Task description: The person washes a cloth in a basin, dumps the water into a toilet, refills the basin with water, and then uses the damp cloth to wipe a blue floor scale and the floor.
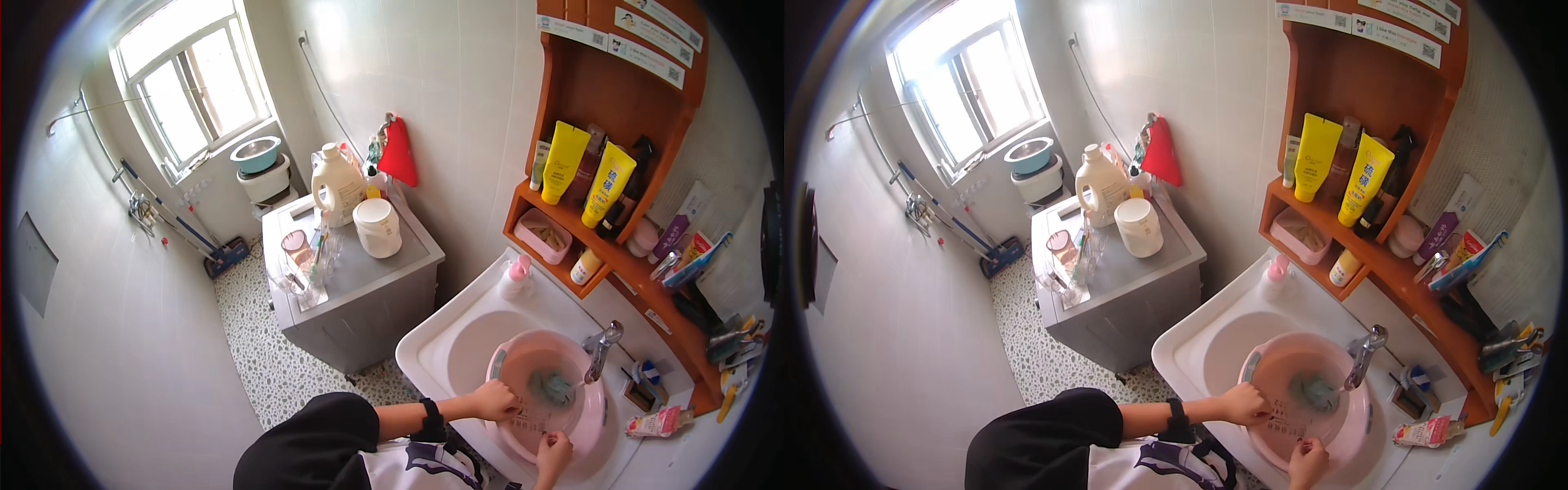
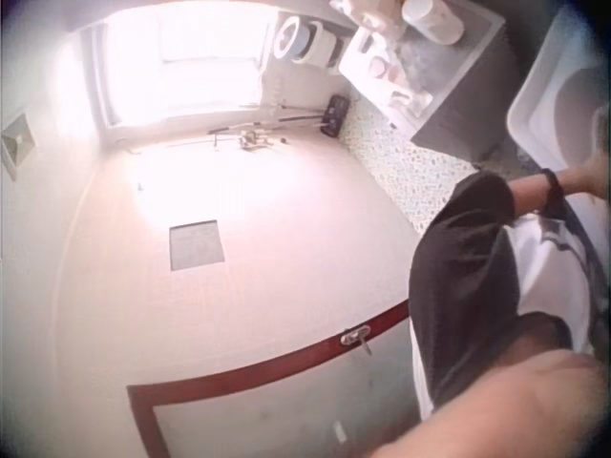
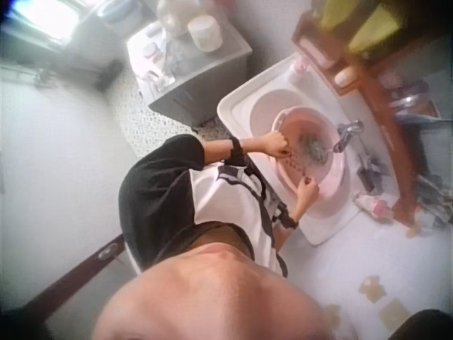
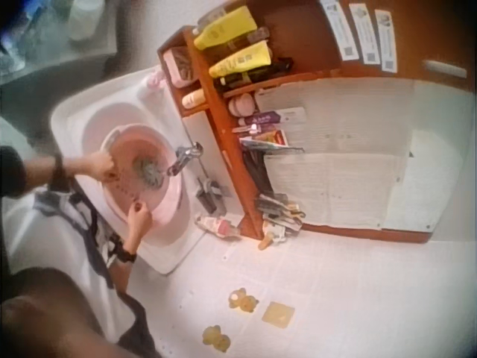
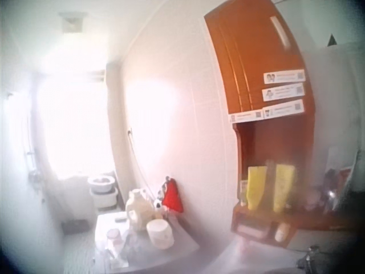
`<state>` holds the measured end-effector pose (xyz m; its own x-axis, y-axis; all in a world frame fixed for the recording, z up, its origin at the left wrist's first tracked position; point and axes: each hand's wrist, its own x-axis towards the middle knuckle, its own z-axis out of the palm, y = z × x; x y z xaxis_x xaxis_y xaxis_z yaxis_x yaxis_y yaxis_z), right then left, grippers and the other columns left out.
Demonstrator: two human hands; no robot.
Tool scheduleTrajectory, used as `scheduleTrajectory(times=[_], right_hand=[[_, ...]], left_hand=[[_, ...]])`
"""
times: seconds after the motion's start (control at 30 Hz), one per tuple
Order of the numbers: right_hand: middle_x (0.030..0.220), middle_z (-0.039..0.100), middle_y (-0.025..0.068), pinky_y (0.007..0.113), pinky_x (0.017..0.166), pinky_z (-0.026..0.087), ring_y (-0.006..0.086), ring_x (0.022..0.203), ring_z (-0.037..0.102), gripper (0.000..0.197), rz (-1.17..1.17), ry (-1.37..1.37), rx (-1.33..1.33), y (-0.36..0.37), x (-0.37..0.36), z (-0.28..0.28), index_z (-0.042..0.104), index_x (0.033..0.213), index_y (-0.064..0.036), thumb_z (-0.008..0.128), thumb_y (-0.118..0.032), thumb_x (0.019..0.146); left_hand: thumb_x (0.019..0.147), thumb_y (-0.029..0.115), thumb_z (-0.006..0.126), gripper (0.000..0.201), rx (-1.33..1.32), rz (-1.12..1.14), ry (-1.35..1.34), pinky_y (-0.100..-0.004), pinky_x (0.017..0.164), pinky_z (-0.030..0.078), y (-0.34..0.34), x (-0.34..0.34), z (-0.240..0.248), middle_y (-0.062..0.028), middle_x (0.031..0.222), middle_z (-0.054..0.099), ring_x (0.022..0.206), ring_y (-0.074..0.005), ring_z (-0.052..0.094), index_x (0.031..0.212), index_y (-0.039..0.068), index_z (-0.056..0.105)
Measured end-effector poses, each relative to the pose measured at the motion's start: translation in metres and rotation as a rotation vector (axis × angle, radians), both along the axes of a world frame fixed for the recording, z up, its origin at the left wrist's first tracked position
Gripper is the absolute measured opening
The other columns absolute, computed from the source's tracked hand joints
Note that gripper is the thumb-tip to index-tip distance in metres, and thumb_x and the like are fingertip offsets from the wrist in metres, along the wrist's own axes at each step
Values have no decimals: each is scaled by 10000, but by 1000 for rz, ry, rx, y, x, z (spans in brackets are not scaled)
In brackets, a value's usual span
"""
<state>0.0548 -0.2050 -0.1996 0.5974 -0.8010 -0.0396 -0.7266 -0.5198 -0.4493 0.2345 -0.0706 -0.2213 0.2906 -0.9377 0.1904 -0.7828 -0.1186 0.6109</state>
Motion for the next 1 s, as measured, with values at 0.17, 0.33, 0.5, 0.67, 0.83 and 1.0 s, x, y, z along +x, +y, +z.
scheduleTrajectory(times=[0.17,0.33,0.5,0.67,0.83,1.0], right_hand=[[626,634,81,362,589,476,259,611,621,118,16,16,-18,0,0,4,615,680,-58,650,-168,706],[635,636,83,363,597,474,264,618,619,116,15,18,21,-2,0,3,618,684,-61,651,-170,707],[629,628,111,377,591,468,277,606,613,145,27,-11,22,-4,-2,-5,616,690,-39,649,-179,704],[630,627,116,376,590,468,285,610,614,157,17,1,7,-2,-1,2,614,695,-39,643,-191,718],[611,611,123,380,573,457,297,591,600,164,44,-11,6,1,-2,4,608,705,-34,624,-193,741],[611,617,89,375,570,457,280,592,604,153,28,-5,-2,3,-5,1,613,702,-66,618,-212,746]], left_hand=[[719,237,545,209,6,11,-16,-425,550,456,-1,0,1,-130,614,589,578,-321,574,610,67,602],[723,248,541,234,17,22,-31,-425,558,461,-2,-1,0,-138,616,591,588,-322,579,605,56,605],[730,256,539,242,-13,23,-59,-421,580,464,-2,-2,-6,-136,629,597,606,-318,584,610,58,610],[732,256,538,238,-35,10,-41,-414,590,465,-4,-2,-9,-135,626,593,607,-308,583,618,59,609],[744,250,542,222,-9,-15,-63,-410,610,458,-2,-1,-12,-124,632,582,643,-298,576,632,66,600],[752,250,548,217,46,-21,-59,-409,618,453,0,-1,-6,-117,637,573,666,-296,571,641,69,592]])
